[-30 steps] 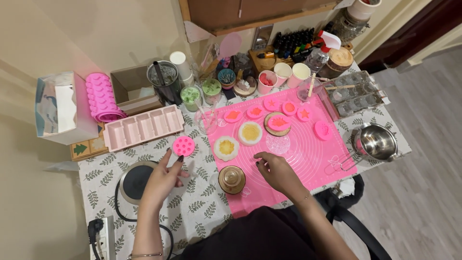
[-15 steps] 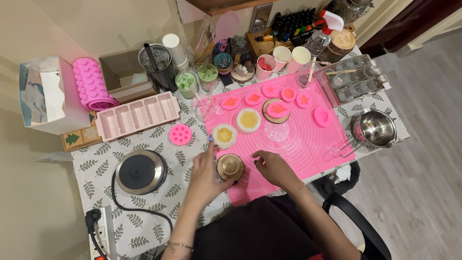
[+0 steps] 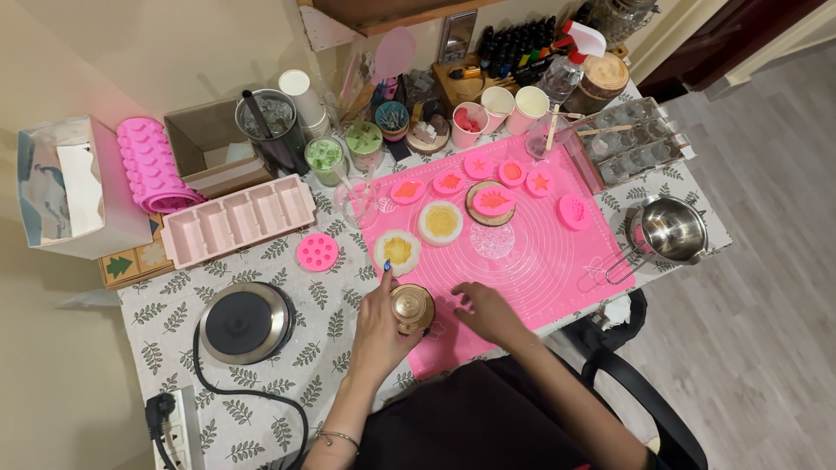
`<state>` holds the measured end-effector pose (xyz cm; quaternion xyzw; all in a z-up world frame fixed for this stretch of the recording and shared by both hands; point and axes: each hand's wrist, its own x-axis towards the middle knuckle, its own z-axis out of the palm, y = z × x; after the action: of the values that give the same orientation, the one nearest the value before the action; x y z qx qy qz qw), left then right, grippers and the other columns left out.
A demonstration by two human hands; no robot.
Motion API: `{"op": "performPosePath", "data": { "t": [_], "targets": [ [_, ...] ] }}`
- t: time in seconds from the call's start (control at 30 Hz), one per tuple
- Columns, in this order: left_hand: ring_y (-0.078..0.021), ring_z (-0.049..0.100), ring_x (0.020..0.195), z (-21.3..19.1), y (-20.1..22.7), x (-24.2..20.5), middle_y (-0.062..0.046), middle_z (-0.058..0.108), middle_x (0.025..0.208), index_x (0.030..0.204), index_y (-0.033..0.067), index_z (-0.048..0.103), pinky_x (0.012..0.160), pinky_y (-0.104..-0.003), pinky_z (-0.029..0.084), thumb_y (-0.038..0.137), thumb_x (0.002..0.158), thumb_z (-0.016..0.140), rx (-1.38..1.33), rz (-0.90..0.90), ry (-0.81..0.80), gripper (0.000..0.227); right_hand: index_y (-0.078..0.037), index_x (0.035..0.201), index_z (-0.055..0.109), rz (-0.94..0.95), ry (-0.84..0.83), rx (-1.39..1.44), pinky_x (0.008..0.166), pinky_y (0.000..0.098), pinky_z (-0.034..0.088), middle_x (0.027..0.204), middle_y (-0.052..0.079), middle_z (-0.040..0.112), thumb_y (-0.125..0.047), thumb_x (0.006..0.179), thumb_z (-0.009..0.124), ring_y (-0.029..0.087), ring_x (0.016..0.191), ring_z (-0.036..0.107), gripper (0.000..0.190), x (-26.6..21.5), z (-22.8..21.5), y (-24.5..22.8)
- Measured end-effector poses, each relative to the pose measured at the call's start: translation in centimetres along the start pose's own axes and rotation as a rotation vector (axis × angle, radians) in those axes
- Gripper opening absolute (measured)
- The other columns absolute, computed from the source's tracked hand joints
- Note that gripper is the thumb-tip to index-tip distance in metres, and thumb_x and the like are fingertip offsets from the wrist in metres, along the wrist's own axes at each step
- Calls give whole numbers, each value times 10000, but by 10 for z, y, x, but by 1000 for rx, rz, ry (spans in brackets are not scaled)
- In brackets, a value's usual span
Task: The person wipes a glass cup with a tissue, wipes several silicone candle molds and a round wooden piece, wipes the hot plate and a metal melting pot, and wipes a metal pouring pitcher with a tissue at a craft work table.
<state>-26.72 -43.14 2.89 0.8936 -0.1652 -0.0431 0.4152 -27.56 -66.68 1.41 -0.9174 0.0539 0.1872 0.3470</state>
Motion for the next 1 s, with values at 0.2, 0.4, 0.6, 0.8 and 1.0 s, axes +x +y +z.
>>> {"op": "performPosePath", "data": {
  "t": [0.2,0.4,0.6,0.8,1.0],
  "targets": [
    [-373,496,1244,9,-5,2,-176,552,1320,1562,-11,206,1102,-460,385,136,662,892,23,-25,-11,1141,-41,1441,420,-241,172,-196,989,528,437,1309,184,501,-302,641,897,411,1142,487,967,22,80,17],
    [-409,476,1252,17,-3,1,-221,508,1361,1531,3,239,1078,-477,391,102,643,873,30,-23,-6,1095,-65,1492,375,-218,189,-187,959,530,401,1237,167,486,-437,620,916,384,1115,477,1092,16,95,1],
    [-429,475,1242,25,-6,-2,-241,498,1330,1524,1,248,1081,-500,391,75,684,830,98,9,24,1024,-37,1468,396,-241,252,-194,943,515,393,1223,169,499,-450,636,873,380,1104,482,1044,15,97,1],
    [-416,499,1211,20,-3,0,-231,529,1269,1537,20,253,1057,-492,410,83,713,821,91,-68,-23,1002,-17,1420,430,-282,278,-161,947,527,398,1184,188,496,-500,630,869,392,1094,493,1025,14,96,2],
    [-415,513,1193,14,2,3,-235,548,1252,1536,15,241,1048,-488,415,76,692,824,84,-78,-45,1028,-2,1395,461,-302,308,-180,925,519,413,1157,185,517,-542,624,859,384,1068,508,1022,12,93,1]
  ]
}}
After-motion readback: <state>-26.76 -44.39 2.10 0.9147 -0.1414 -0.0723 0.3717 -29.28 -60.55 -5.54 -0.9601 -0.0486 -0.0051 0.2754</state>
